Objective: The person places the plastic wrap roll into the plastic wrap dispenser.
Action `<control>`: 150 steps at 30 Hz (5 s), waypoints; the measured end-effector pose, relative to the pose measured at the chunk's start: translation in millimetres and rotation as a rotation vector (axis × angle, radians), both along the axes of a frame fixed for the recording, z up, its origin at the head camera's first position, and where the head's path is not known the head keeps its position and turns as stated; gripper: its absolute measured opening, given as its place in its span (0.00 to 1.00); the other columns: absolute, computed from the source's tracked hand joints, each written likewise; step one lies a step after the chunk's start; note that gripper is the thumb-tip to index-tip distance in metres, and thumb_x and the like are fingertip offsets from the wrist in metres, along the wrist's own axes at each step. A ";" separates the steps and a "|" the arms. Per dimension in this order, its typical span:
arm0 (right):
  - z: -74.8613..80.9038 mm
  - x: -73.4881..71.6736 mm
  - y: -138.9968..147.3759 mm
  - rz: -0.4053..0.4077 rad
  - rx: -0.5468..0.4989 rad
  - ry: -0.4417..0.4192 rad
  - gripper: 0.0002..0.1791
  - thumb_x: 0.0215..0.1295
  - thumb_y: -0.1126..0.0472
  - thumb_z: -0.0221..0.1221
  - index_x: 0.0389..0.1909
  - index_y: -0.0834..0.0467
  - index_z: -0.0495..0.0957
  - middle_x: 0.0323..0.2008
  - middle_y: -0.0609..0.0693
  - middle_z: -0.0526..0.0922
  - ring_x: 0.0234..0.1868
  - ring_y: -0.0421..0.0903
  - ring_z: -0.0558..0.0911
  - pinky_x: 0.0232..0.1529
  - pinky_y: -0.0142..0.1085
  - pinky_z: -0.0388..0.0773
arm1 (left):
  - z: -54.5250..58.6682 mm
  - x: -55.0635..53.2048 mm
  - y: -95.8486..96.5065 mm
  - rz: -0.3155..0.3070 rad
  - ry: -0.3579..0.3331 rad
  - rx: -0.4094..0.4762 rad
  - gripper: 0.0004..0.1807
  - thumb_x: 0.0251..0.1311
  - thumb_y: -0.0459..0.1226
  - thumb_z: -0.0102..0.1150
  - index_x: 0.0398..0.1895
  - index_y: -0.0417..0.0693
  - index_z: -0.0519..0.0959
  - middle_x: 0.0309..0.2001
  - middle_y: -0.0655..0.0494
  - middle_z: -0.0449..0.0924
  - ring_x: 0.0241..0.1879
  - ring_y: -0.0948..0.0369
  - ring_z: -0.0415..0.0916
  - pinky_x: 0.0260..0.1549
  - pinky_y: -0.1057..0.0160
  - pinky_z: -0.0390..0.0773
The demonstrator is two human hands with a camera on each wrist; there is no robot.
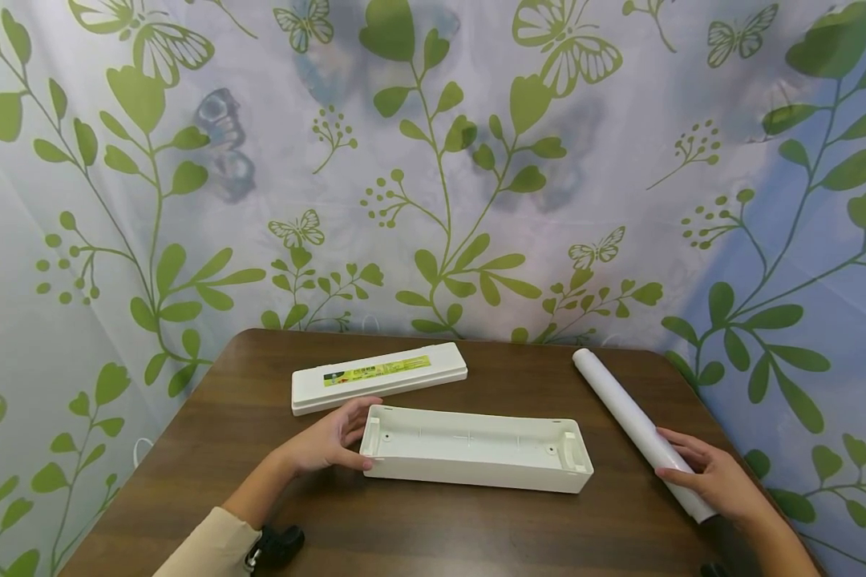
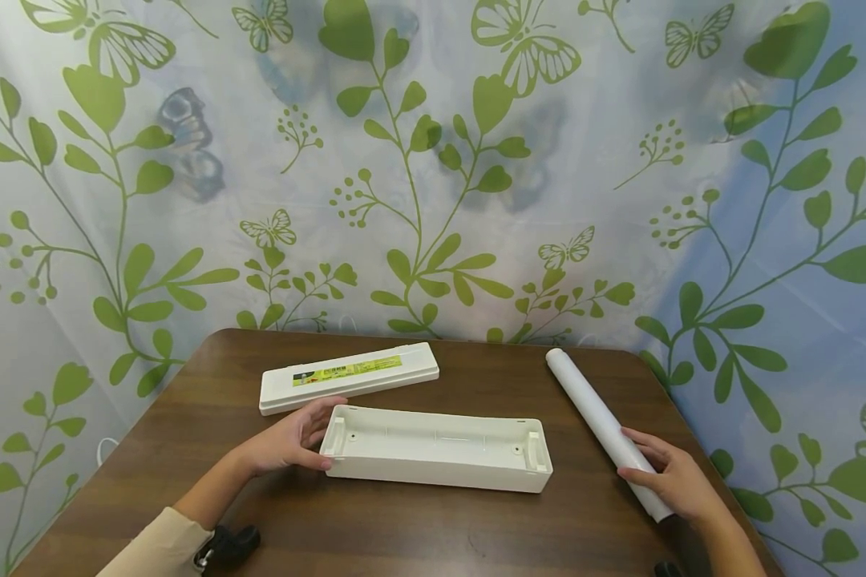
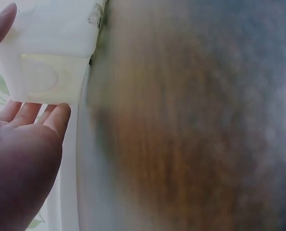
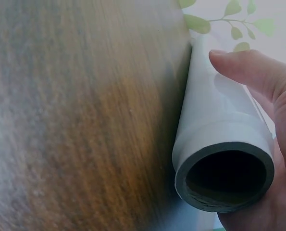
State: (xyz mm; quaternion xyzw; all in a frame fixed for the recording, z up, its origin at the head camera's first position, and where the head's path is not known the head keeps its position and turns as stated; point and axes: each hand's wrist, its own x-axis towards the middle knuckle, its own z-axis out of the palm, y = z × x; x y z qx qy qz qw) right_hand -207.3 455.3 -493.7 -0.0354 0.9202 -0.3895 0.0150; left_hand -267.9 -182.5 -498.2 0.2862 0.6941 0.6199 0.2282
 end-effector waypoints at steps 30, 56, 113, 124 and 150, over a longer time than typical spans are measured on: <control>-2.8 0.1 -3.5 -0.088 0.042 0.043 0.41 0.62 0.53 0.72 0.72 0.65 0.68 0.60 0.74 0.79 0.41 0.22 0.78 0.34 0.31 0.79 | -2.5 -8.0 -4.7 -0.049 0.010 0.012 0.55 0.54 0.27 0.74 0.79 0.34 0.47 0.77 0.35 0.54 0.78 0.38 0.52 0.66 0.66 0.73; 7.3 4.4 -14.1 -0.180 0.008 0.119 0.40 0.61 0.52 0.73 0.70 0.65 0.71 0.56 0.71 0.82 0.39 0.22 0.79 0.31 0.33 0.79 | -1.1 -8.0 -4.6 -0.043 0.006 -0.034 0.54 0.54 0.29 0.75 0.78 0.36 0.49 0.76 0.36 0.56 0.77 0.39 0.54 0.66 0.64 0.74; 53.5 11.1 -78.0 0.121 -0.081 0.275 0.33 0.56 0.63 0.75 0.64 0.62 0.78 0.50 0.33 0.85 0.41 0.31 0.83 0.33 0.31 0.81 | 0.8 -8.4 -3.1 -0.055 0.061 -0.070 0.50 0.54 0.30 0.75 0.76 0.42 0.54 0.73 0.37 0.59 0.75 0.40 0.57 0.65 0.71 0.71; 53.6 4.1 -96.9 0.221 -0.110 0.243 0.32 0.55 0.63 0.76 0.62 0.61 0.79 0.52 0.54 0.87 0.41 0.34 0.84 0.35 0.32 0.82 | 0.9 -8.1 -2.7 -0.058 0.044 -0.073 0.50 0.55 0.31 0.75 0.76 0.42 0.53 0.74 0.36 0.58 0.75 0.39 0.56 0.65 0.70 0.72; 64.4 -18.9 -121.3 0.449 -0.160 0.164 0.30 0.56 0.63 0.75 0.61 0.57 0.81 0.53 0.57 0.87 0.43 0.39 0.86 0.39 0.34 0.84 | -0.7 -8.1 -2.9 -0.055 0.047 -0.082 0.50 0.56 0.30 0.74 0.76 0.41 0.53 0.74 0.35 0.59 0.75 0.39 0.57 0.64 0.71 0.72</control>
